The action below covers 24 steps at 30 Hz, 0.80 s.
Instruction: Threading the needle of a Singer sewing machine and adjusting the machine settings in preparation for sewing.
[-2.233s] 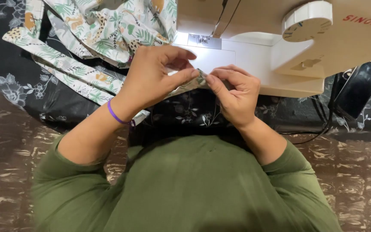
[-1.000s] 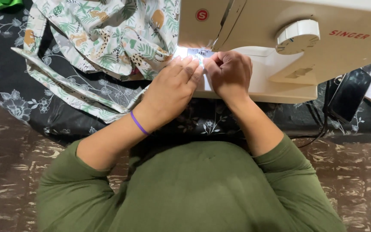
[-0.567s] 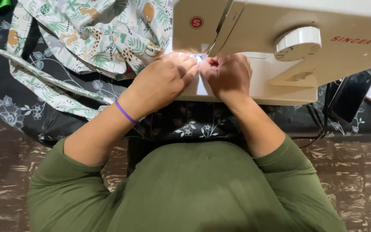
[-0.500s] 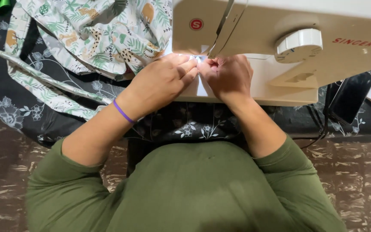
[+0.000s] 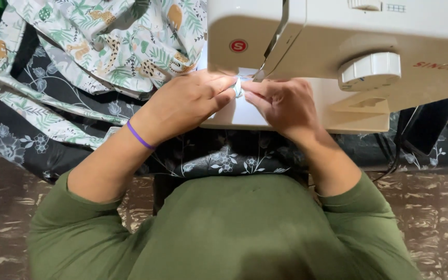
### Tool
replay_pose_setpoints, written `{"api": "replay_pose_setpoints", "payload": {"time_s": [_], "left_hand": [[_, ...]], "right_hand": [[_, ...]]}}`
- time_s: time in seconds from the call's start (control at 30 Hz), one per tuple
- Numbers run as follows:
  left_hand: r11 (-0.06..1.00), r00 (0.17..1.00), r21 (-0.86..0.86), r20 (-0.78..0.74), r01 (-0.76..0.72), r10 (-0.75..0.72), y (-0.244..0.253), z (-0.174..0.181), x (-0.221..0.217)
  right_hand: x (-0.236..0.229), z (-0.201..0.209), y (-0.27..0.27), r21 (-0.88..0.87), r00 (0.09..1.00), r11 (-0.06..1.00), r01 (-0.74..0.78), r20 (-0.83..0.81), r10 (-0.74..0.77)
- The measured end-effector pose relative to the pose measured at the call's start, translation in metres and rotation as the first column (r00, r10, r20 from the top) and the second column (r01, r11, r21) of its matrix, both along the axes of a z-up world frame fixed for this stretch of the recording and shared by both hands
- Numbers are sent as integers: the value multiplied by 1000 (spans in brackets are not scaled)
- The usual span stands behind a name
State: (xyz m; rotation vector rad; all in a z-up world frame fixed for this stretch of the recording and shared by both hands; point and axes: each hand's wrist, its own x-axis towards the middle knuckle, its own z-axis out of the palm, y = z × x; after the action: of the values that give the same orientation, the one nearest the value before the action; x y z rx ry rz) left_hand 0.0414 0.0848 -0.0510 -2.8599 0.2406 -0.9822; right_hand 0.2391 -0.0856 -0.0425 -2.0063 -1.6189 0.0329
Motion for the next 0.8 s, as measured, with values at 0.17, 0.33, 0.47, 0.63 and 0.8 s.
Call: {"api": "replay_pose_setpoints", "payload": {"time_s": [0.17, 0.33, 0.47, 0.63, 0.8], "left_hand": [[985, 997, -172, -77, 18, -31, 4, 15, 3], [997, 1000, -75, -28, 12, -14, 14, -6, 10], [990, 997, -143, -71, 9, -20, 10, -9, 9], [993, 994, -120, -105, -4, -8, 12, -19, 10], [996, 995, -93, -101, -7, -2, 14, -26, 13]], "right_hand": [[9, 4, -3, -27, 997, 999, -38, 66, 40], [14, -9, 2, -30, 990, 997, -72, 120, 75], [10, 2, 1, -18, 977, 993, -114, 179, 116], [18, -1, -1, -11, 956, 986, -166, 242, 164], [22, 10, -1, 12, 925, 973, -232, 313, 217]]}}
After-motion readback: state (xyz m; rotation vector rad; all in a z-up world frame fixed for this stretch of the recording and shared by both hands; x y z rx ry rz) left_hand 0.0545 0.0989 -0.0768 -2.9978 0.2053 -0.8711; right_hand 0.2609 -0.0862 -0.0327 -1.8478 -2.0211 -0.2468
